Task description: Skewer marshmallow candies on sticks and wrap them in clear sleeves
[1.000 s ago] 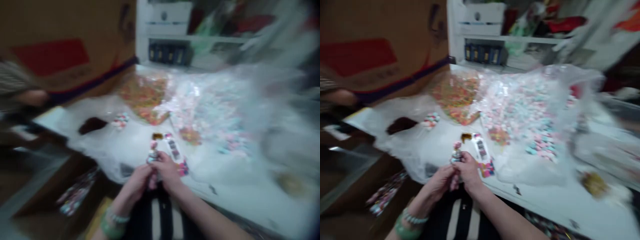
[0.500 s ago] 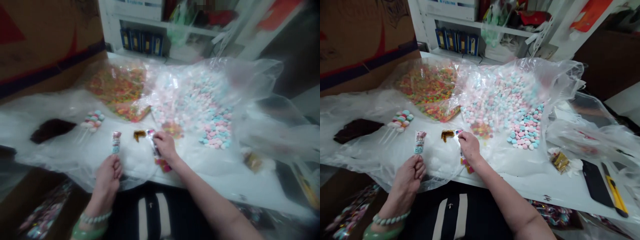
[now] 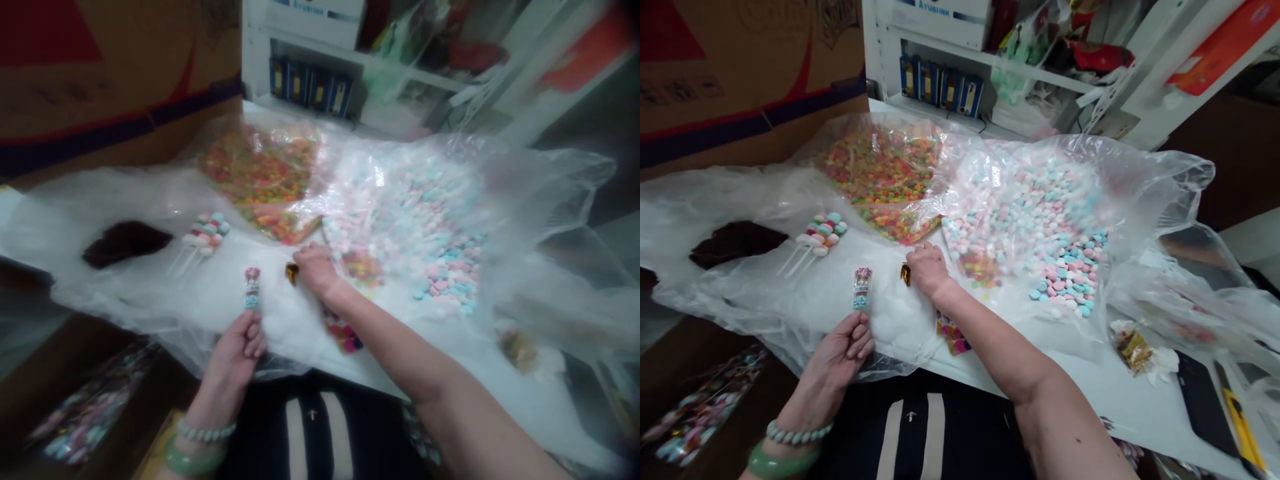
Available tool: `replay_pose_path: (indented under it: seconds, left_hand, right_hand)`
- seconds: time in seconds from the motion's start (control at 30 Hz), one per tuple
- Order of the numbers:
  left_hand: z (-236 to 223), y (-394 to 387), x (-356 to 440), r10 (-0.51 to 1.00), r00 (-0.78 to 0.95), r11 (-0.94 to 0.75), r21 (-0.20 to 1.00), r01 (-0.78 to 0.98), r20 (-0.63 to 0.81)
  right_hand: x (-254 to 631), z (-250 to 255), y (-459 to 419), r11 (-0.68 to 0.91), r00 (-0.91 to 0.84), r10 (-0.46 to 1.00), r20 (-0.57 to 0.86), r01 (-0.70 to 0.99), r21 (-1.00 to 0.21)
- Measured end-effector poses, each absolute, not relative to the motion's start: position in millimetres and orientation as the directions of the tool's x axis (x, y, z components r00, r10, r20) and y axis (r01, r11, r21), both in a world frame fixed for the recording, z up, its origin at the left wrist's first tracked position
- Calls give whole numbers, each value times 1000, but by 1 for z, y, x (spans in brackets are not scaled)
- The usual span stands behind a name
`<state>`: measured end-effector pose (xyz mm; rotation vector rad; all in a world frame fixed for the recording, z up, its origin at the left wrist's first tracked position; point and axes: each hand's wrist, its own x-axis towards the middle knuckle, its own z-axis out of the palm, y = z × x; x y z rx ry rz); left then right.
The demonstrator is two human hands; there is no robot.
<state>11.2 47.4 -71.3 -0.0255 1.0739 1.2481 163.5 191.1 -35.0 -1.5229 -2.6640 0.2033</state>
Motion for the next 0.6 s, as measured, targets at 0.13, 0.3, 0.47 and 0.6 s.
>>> replay_pose_path:
  seconds: [0.13, 0.3, 0.47, 0.6]
  left_hand:
    - [-68, 44, 9, 774, -67, 366, 530, -765, -630]
    - [-56, 40, 10, 830, -61, 341, 591, -731, -555]
    - [-43, 47, 18, 850, -61, 342, 635, -693, -524]
    - [-31, 37, 36, 845, 107, 436, 558, -707, -524]
  right_hand:
    - [174, -32, 197, 438, -455, 890, -5, 861, -259]
    - [193, -29, 184, 117, -250, 965, -76, 672, -731]
    - [190, -34, 142, -141, -248, 949, -195, 219, -965]
    - [185, -38, 100, 221, -244, 962, 121, 440, -870]
